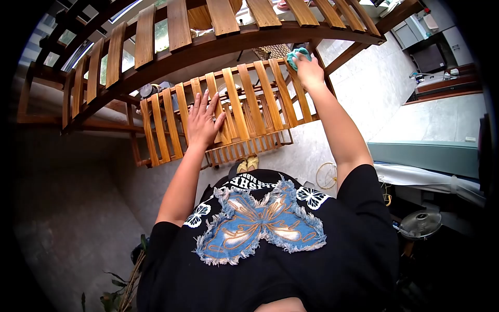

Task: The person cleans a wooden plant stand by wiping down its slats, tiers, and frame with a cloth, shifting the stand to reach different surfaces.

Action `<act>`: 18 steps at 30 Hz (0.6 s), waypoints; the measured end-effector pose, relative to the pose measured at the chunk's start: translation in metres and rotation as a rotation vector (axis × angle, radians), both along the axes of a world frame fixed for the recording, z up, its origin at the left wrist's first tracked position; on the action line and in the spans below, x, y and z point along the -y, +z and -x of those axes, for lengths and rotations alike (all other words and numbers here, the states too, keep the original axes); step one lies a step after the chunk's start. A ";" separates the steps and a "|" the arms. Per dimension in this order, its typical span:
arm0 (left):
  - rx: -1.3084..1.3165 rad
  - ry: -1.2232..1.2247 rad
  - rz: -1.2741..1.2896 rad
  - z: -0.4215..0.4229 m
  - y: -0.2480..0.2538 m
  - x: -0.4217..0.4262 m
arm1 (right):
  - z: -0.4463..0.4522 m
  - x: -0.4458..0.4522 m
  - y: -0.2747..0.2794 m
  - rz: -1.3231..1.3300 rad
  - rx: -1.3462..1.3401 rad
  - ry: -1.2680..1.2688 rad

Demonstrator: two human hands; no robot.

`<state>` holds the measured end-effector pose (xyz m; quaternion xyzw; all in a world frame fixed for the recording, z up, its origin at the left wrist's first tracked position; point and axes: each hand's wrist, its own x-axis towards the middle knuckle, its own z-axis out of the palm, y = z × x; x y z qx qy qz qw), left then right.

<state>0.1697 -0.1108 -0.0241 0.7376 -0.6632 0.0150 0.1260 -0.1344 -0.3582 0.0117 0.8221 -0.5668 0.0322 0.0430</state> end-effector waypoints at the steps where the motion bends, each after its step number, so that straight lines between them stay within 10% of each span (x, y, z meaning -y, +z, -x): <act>1: -0.005 -0.007 -0.001 0.000 0.001 -0.001 | 0.003 -0.003 -0.003 0.086 -0.045 0.060; 10: -0.024 -0.011 0.012 -0.004 -0.008 0.002 | 0.065 -0.139 0.029 -0.162 -0.257 0.134; 18: -0.017 -0.027 0.024 -0.011 -0.012 0.005 | 0.063 -0.210 -0.005 -0.030 0.076 -0.099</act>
